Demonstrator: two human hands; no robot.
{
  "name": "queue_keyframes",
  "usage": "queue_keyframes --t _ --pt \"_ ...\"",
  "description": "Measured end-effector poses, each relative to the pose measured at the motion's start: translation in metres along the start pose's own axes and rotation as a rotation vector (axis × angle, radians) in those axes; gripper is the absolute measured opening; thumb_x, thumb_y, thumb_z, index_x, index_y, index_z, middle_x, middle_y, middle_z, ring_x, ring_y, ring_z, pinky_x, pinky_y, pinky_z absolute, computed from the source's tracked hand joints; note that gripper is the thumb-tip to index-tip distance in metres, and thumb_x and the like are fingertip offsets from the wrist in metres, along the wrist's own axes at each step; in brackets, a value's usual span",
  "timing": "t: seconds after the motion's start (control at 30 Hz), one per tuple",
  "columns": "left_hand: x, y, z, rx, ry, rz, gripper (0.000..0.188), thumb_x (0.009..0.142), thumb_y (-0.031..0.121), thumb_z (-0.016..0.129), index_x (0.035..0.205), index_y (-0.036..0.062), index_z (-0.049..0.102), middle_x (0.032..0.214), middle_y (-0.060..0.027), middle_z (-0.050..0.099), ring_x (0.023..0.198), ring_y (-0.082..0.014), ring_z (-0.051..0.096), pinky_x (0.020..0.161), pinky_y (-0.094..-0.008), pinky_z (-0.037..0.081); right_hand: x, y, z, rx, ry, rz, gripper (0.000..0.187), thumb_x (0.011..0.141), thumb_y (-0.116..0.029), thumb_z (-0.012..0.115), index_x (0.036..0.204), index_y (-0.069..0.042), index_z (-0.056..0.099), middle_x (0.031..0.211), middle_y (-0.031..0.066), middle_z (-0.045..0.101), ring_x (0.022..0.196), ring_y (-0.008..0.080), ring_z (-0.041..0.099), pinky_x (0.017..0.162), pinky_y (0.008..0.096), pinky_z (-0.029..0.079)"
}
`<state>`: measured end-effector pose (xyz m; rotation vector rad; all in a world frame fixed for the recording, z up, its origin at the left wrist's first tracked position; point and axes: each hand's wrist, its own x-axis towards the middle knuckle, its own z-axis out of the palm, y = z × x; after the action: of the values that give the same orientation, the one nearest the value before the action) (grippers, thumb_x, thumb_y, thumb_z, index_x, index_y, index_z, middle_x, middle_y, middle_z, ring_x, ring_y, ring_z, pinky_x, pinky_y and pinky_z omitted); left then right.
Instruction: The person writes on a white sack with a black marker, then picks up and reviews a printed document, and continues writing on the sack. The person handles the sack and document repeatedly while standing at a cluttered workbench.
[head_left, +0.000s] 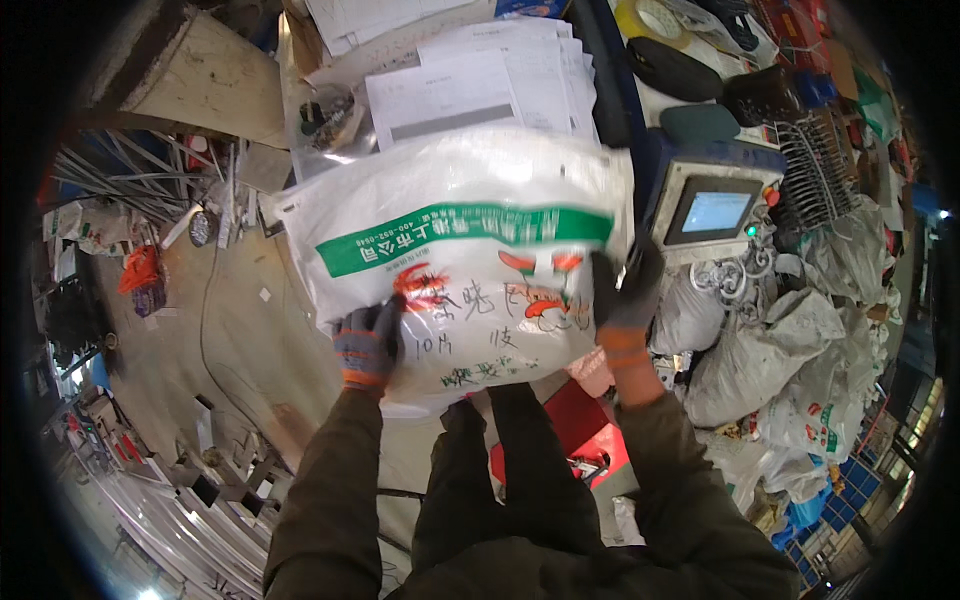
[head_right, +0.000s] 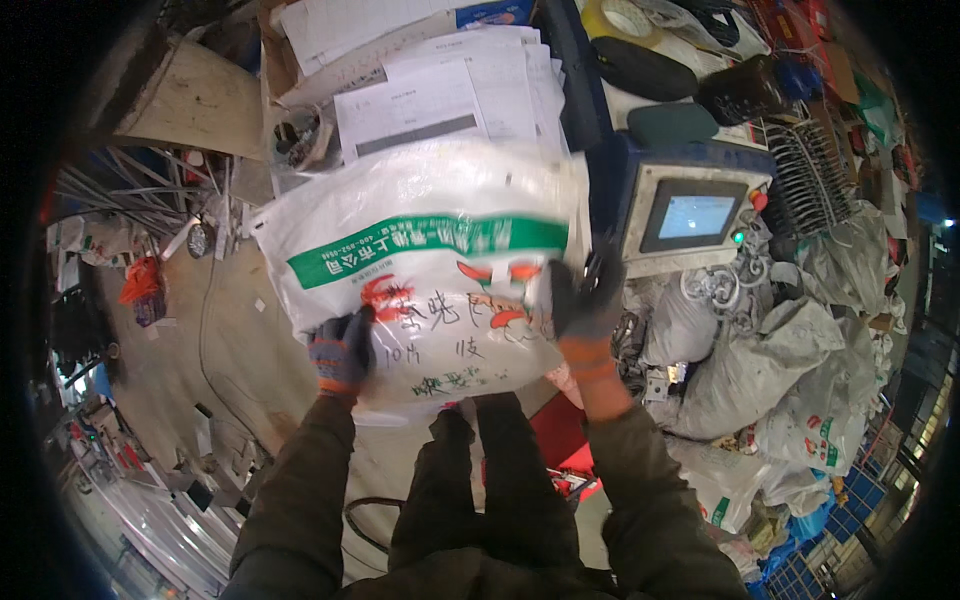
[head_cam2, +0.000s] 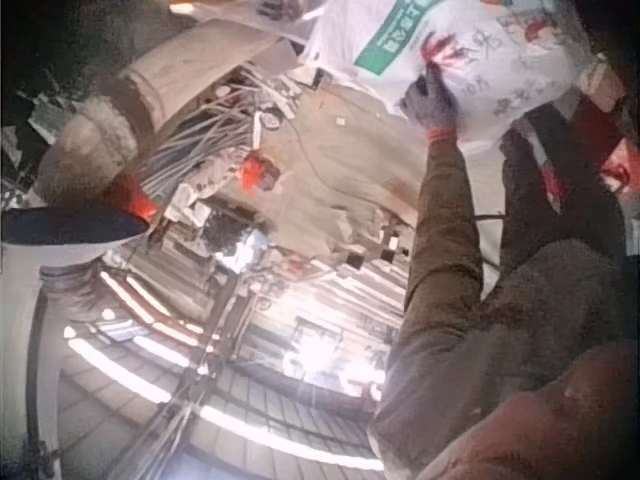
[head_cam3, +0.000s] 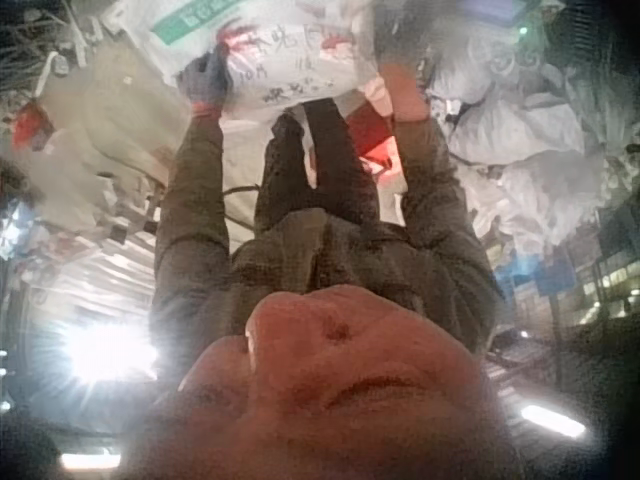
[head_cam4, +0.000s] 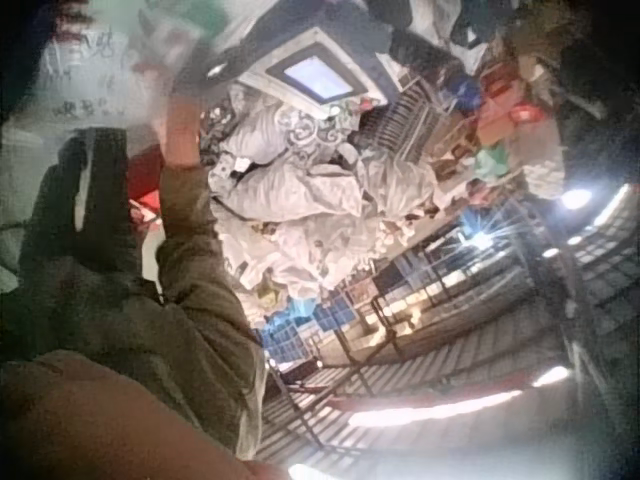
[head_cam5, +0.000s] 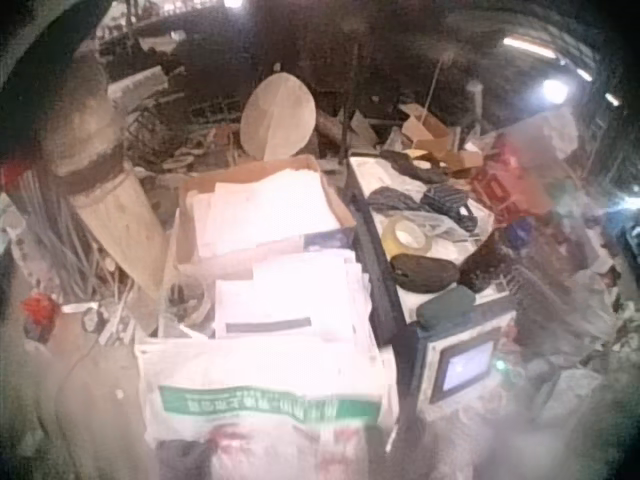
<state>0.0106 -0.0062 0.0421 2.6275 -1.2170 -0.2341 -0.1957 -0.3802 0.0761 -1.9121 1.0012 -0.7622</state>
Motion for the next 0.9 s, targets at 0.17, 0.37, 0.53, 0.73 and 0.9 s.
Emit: queue_keyframes --t 0.17,0.37,0.53,0.73,0.9 --pt "0.006 0.004 -0.011 -0.012 0.042 -0.001 0.064 0.092 0.017 0.072 0.155 0.0284 0.072 0.125 -0.0109 0.076 0.117 -0.0351 0.071 0.104 -0.0569 0.052 0.031 0.002 0.035 -0.253 0.089 -0.015 0.055 0.103 -0.017 0.086 0.150 -0.001 0.063 0.143 0.0205 0.069 0.130 0.0344 0.068 0.110 0.0440 0.055" --pt "0.003 0.007 -0.010 0.026 0.070 -0.015 0.062 0.096 0.016 0.071 0.156 0.0307 0.072 0.123 -0.0077 0.075 0.116 -0.0332 0.073 0.108 -0.0518 0.051 -0.083 -0.062 0.014 -0.347 0.170 -0.576 0.054 0.101 -0.001 0.077 0.152 0.005 0.060 0.149 0.0247 0.069 0.140 0.0452 0.065 0.121 0.0524 0.049" --pt "0.005 0.008 -0.010 0.056 0.069 -0.025 0.060 0.097 0.019 0.073 0.155 0.0332 0.072 0.120 -0.0062 0.073 0.114 -0.0307 0.073 0.105 -0.0518 0.052 -0.182 -0.090 0.027 -0.066 -0.284 -0.381 0.044 0.099 0.002 0.072 0.143 0.002 0.069 0.139 0.0233 0.074 0.124 0.0415 0.073 0.115 0.0495 0.056" --pt "0.004 0.005 -0.005 0.066 0.008 -0.066 0.076 0.089 0.011 0.075 0.160 0.0363 0.066 0.130 -0.0096 0.071 0.124 -0.0363 0.071 0.104 -0.0539 0.054 -0.210 -0.081 0.064 0.018 -0.192 -0.221 0.035 0.098 0.001 0.076 0.134 -0.001 0.075 0.124 0.0147 0.081 0.114 0.0376 0.075 0.113 0.0489 0.059" --pt "0.004 0.004 -0.002 0.058 0.046 -0.047 0.067 0.095 0.015 0.073 0.158 0.0370 0.068 0.125 -0.0074 0.072 0.119 -0.0322 0.072 0.105 -0.0517 0.054 -0.196 -0.068 0.086 0.096 -0.145 -0.087 0.025 0.099 -0.004 0.079 0.124 -0.006 0.079 0.120 0.0147 0.082 0.107 0.0341 0.079 0.098 0.0426 0.064"
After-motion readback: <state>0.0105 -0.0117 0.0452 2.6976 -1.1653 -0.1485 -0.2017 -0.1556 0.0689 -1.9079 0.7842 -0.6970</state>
